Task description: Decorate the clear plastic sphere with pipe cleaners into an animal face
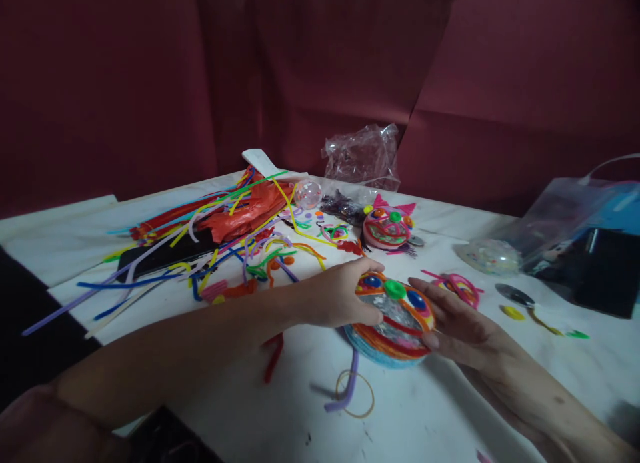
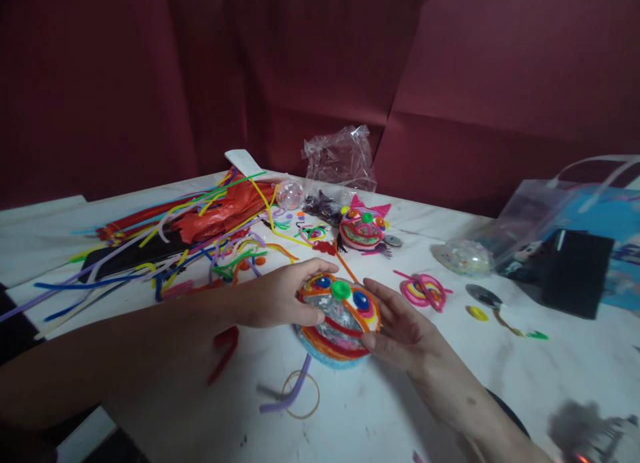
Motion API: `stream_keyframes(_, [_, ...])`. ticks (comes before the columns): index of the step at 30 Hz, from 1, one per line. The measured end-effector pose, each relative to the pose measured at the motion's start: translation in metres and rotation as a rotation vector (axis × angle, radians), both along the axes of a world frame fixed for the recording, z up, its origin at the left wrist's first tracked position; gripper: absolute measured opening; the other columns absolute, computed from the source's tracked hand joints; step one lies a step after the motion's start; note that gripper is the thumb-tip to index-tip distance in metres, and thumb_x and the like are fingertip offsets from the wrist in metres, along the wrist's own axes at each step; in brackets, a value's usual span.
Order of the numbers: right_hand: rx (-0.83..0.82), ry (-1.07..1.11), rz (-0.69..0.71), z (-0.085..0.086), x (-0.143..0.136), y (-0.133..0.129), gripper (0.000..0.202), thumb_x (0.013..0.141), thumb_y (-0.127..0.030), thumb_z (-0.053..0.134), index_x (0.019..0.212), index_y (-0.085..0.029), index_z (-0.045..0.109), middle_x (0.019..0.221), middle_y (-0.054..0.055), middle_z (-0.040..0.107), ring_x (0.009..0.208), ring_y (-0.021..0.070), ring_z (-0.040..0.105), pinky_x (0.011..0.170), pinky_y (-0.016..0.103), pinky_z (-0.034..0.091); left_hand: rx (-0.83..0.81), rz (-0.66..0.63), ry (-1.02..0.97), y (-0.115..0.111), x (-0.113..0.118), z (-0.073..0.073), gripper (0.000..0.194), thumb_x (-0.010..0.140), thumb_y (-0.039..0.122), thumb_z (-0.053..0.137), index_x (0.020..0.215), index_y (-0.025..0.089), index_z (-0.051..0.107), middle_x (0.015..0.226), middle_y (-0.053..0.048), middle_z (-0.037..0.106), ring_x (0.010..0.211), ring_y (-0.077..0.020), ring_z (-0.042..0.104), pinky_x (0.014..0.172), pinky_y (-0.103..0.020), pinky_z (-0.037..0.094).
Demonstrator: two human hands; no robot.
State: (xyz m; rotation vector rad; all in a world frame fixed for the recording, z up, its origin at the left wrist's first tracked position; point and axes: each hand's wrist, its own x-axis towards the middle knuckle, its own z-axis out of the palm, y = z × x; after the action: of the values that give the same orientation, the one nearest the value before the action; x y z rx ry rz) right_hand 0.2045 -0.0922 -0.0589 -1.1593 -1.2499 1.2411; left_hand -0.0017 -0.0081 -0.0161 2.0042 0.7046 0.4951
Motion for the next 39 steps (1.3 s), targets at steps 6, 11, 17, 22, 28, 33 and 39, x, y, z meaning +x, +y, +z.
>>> stream_keyframes(6, [0.004,-0.017,-0.002,0.004,-0.002,-0.001,0.066,0.075,-0.039,0.079,0.129,-0.025,0.044,0.137,0.007,0.038,0.119,0.0292,0.041,0.088,0.033,0.049,-0.003,-0.019,0.013,0.001,0.001,0.002,0.071,0.064,0.018,0.063,0.130,0.009,0.039,0.127,-0.015,0.051,0.112,-0.0250,0.052,0.094,-0.038,0.042])
stream_keyframes(11, [0.005,-0.026,0.006,0.007,-0.005,-0.001,0.069,0.075,-0.043,0.079,0.130,-0.023,0.042,0.135,0.009,0.041,0.114,0.0296,0.046,0.089,0.036,0.049,0.012,0.004,0.045,-0.006,0.005,0.012,0.068,0.061,0.009,0.057,0.127,0.010,0.041,0.121,-0.014,0.055,0.098,-0.0240,0.058,0.082,-0.036,0.048])
stream_keyframes(17, [0.036,-0.012,0.018,0.007,-0.004,-0.001,0.062,0.074,-0.041,0.081,0.124,-0.026,0.049,0.133,0.006,0.043,0.117,0.0286,0.043,0.089,0.033,0.048,0.036,0.002,0.040,-0.020,0.012,0.016,0.064,0.063,0.026,0.068,0.121,0.012,0.047,0.118,-0.013,0.055,0.107,-0.0277,0.053,0.089,-0.040,0.045])
stream_keyframes(22, [0.050,0.021,0.041,0.007,-0.004,0.000,0.058,0.076,-0.037,0.080,0.124,-0.025,0.049,0.131,0.006,0.047,0.116,0.0260,0.045,0.089,0.029,0.047,0.271,0.064,-0.014,-0.022,0.021,0.005,0.065,0.061,0.027,0.072,0.119,0.011,0.048,0.122,-0.015,0.052,0.117,-0.0286,0.046,0.099,-0.043,0.038])
stream_keyframes(28, [0.054,0.063,0.062,0.008,-0.008,-0.001,0.054,0.079,-0.034,0.079,0.124,-0.025,0.049,0.129,0.006,0.048,0.116,0.0246,0.045,0.089,0.027,0.047,0.300,0.072,-0.040,-0.021,0.024,0.003,0.052,0.063,0.016,0.065,0.113,0.010,0.052,0.112,-0.013,0.058,0.109,-0.0258,0.051,0.095,-0.040,0.041])
stream_keyframes(33, [0.046,0.076,0.033,0.011,0.004,-0.004,0.049,0.079,-0.037,0.077,0.122,-0.027,0.054,0.130,0.005,0.047,0.117,0.0257,0.044,0.089,0.029,0.047,0.253,0.086,-0.044,-0.020,0.023,0.002,0.057,0.062,0.015,0.066,0.116,0.010,0.049,0.119,-0.014,0.054,0.114,-0.0271,0.047,0.099,-0.041,0.037])
stream_keyframes(39, [0.057,-0.044,-0.114,0.011,0.013,-0.006,0.055,0.076,-0.041,0.078,0.123,-0.027,0.053,0.135,0.005,0.042,0.122,0.0271,0.037,0.094,0.033,0.044,0.144,0.087,-0.085,-0.018,0.019,0.002,0.053,0.062,0.016,0.067,0.113,0.013,0.051,0.118,-0.013,0.054,0.112,-0.0293,0.049,0.094,-0.042,0.041])
